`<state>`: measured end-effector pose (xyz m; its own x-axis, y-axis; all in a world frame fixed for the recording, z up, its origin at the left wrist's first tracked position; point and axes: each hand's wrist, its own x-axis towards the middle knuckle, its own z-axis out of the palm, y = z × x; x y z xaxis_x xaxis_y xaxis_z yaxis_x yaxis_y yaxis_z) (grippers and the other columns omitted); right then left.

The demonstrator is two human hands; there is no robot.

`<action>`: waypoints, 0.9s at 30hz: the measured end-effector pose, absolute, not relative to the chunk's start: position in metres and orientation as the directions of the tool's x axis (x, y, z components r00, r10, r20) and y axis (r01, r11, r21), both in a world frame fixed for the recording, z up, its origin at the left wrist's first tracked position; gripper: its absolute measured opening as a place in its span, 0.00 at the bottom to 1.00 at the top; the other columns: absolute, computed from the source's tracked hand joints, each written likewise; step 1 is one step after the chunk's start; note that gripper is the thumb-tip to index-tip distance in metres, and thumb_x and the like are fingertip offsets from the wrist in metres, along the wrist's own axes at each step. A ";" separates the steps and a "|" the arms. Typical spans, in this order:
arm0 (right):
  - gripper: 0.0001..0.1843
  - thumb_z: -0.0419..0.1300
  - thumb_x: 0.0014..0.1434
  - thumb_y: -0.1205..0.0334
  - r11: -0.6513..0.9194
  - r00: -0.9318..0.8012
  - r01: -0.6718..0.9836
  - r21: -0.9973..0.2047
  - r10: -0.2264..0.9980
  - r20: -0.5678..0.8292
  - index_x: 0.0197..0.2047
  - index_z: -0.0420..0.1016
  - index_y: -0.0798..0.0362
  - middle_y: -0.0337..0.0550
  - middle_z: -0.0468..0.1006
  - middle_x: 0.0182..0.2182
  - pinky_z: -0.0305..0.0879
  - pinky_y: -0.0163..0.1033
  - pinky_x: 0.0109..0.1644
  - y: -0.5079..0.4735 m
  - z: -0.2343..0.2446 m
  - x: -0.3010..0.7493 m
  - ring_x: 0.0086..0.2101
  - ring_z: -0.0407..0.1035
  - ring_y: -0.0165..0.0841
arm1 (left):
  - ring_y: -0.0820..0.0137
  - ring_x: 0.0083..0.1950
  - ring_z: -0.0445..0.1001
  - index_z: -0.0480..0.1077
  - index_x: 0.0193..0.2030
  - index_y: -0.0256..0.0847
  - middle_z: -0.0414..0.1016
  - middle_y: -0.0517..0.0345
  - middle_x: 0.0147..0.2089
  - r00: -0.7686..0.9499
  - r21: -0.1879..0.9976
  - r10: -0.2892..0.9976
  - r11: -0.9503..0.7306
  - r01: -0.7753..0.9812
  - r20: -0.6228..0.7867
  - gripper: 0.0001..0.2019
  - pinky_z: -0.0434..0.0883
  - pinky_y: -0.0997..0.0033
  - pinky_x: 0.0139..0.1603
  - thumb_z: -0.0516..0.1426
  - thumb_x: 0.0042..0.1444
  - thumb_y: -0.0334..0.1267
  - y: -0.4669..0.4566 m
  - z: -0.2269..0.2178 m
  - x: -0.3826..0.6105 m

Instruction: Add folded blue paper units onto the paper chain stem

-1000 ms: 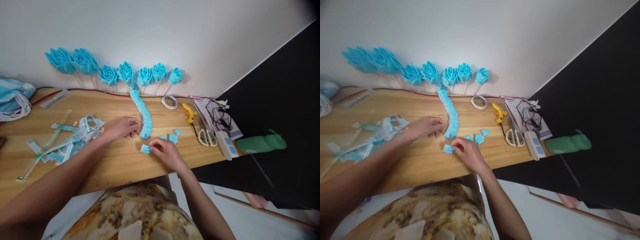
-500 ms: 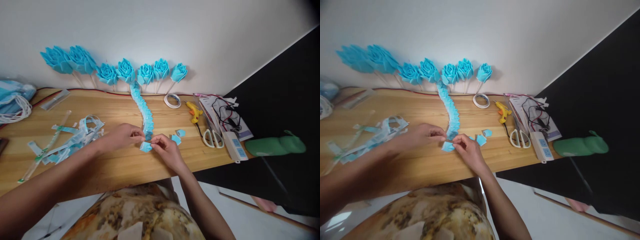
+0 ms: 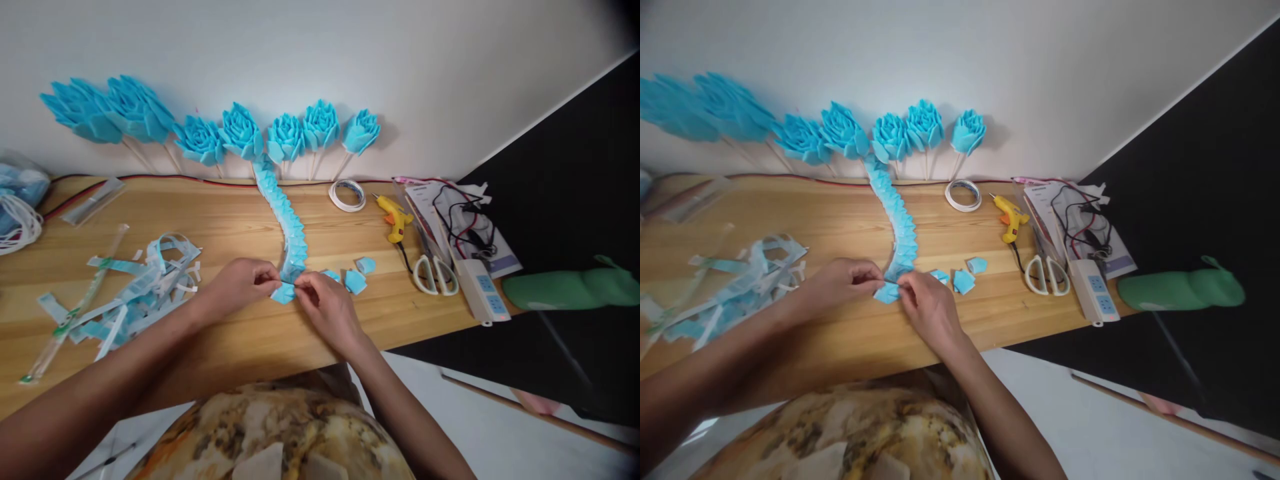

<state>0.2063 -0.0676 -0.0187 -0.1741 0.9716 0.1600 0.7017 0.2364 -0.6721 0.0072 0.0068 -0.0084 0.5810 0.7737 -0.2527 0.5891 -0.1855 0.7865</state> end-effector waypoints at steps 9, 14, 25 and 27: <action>0.04 0.57 0.63 0.64 0.240 -0.151 0.701 -0.672 0.970 0.190 0.42 0.71 0.49 0.42 0.80 0.37 0.65 0.39 0.42 -0.067 -0.013 0.211 0.38 0.72 0.35 | 0.71 0.33 0.70 0.75 0.34 0.38 0.76 0.60 0.32 0.590 0.853 0.760 -0.092 0.513 -0.273 0.15 0.64 0.76 0.34 0.55 0.58 0.48 0.007 -0.010 0.009; 0.03 0.59 0.62 0.65 0.244 -0.164 0.721 -0.648 0.969 0.183 0.40 0.72 0.48 0.39 0.80 0.35 0.63 0.40 0.43 -0.065 -0.015 0.213 0.37 0.72 0.35 | 0.71 0.33 0.71 0.75 0.34 0.39 0.77 0.59 0.32 0.595 0.835 0.761 -0.132 0.533 -0.259 0.14 0.64 0.75 0.34 0.53 0.58 0.45 0.005 -0.006 0.012; 0.03 0.57 0.65 0.62 0.306 -0.176 0.800 -0.516 0.942 0.286 0.39 0.71 0.48 0.38 0.80 0.33 0.55 0.43 0.44 -0.060 -0.022 0.211 0.35 0.70 0.36 | 0.71 0.31 0.70 0.75 0.33 0.39 0.77 0.56 0.31 0.508 0.699 0.844 -0.256 0.668 -0.176 0.12 0.60 0.73 0.34 0.53 0.58 0.42 0.003 -0.005 0.016; 0.03 0.57 0.65 0.63 0.307 -0.171 0.804 -0.509 0.940 0.296 0.38 0.71 0.48 0.38 0.80 0.32 0.55 0.43 0.45 -0.060 -0.021 0.211 0.35 0.70 0.35 | 0.70 0.31 0.70 0.75 0.33 0.39 0.77 0.57 0.31 0.504 0.706 0.843 -0.239 0.667 -0.190 0.12 0.61 0.73 0.34 0.53 0.58 0.42 0.003 -0.005 0.017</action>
<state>0.2108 -0.0599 -0.0214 -0.1711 0.9396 0.2963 0.8038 0.3070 -0.5095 0.0171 0.0030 -0.0046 0.5038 0.8426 -0.1904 0.6666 -0.2390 0.7061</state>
